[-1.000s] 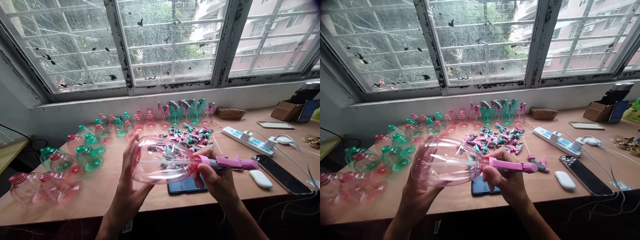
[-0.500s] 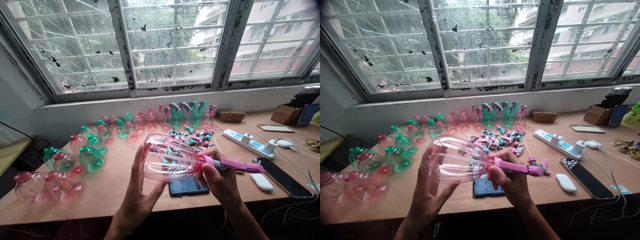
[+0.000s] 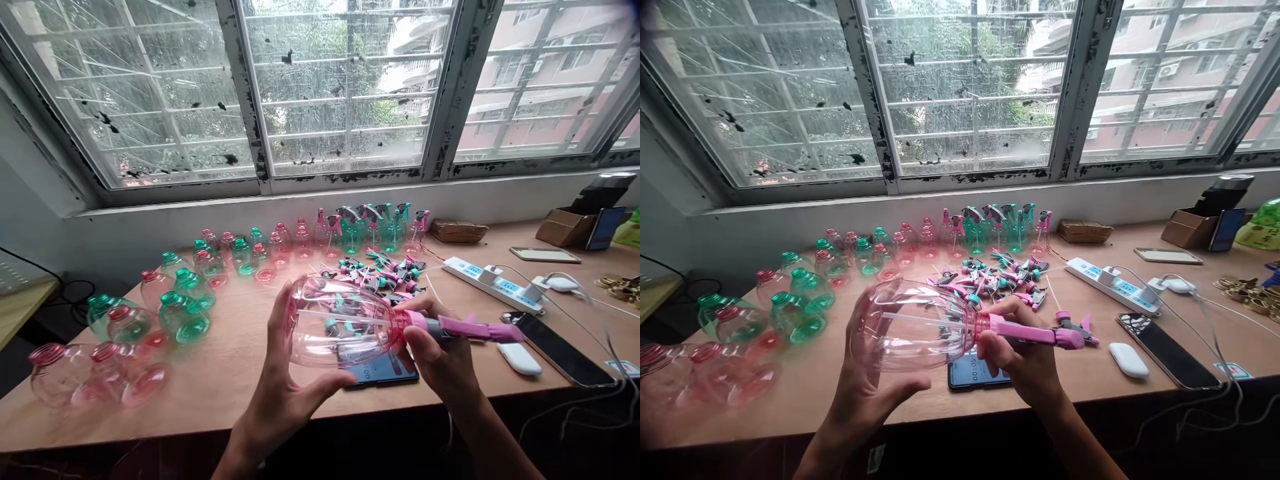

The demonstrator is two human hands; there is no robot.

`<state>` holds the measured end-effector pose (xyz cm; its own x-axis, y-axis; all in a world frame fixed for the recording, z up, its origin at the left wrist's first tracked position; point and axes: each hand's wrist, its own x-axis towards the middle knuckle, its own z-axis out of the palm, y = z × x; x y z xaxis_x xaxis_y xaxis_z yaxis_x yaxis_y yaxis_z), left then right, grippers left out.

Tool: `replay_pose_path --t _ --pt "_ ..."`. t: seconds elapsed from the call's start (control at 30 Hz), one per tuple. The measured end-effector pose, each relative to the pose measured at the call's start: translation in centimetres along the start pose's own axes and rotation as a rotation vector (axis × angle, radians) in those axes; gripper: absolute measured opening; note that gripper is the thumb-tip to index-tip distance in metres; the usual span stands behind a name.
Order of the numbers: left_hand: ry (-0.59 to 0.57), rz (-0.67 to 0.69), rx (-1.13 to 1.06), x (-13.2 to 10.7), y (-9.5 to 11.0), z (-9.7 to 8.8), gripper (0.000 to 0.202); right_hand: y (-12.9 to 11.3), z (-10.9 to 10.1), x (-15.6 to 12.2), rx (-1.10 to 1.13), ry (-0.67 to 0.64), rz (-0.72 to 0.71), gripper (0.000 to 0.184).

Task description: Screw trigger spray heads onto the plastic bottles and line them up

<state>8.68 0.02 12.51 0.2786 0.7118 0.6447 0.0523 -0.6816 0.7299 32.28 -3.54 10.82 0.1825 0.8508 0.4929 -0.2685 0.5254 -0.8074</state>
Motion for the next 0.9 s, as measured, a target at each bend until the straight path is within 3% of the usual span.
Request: replay_pose_path --t 0.17,0.3,0.47,0.6,0.8,0.9 --pt "-0.100 -0.058 -0.181 0.6 0.5 -0.9 0.097 -0.8 -0.3 -0.1 -0.228 0.071 -0.130 0.025" --pt "-0.173 0.006 -0.103 0.3 0.2 -1.6 0.102 -1.2 0.4 -0.1 -0.081 0.084 -0.017 0.030" --pt "-0.160 -0.023 -0.028 0.0 0.6 -2.1 0.118 -1.1 0.9 -0.2 -0.099 0.041 0.018 0.029" --pt "-0.195 -0.068 -0.049 0.3 0.8 -2.3 0.102 -1.2 0.5 -0.2 -0.197 0.033 0.001 0.027" --pt "-0.194 0.039 0.001 0.2 0.0 -2.2 0.111 -1.4 0.0 -0.1 -0.084 0.004 0.046 0.025" --pt "-0.166 0.025 -0.024 0.2 0.3 -2.1 0.121 -1.2 -0.1 -0.2 -0.138 -0.015 0.024 0.025"
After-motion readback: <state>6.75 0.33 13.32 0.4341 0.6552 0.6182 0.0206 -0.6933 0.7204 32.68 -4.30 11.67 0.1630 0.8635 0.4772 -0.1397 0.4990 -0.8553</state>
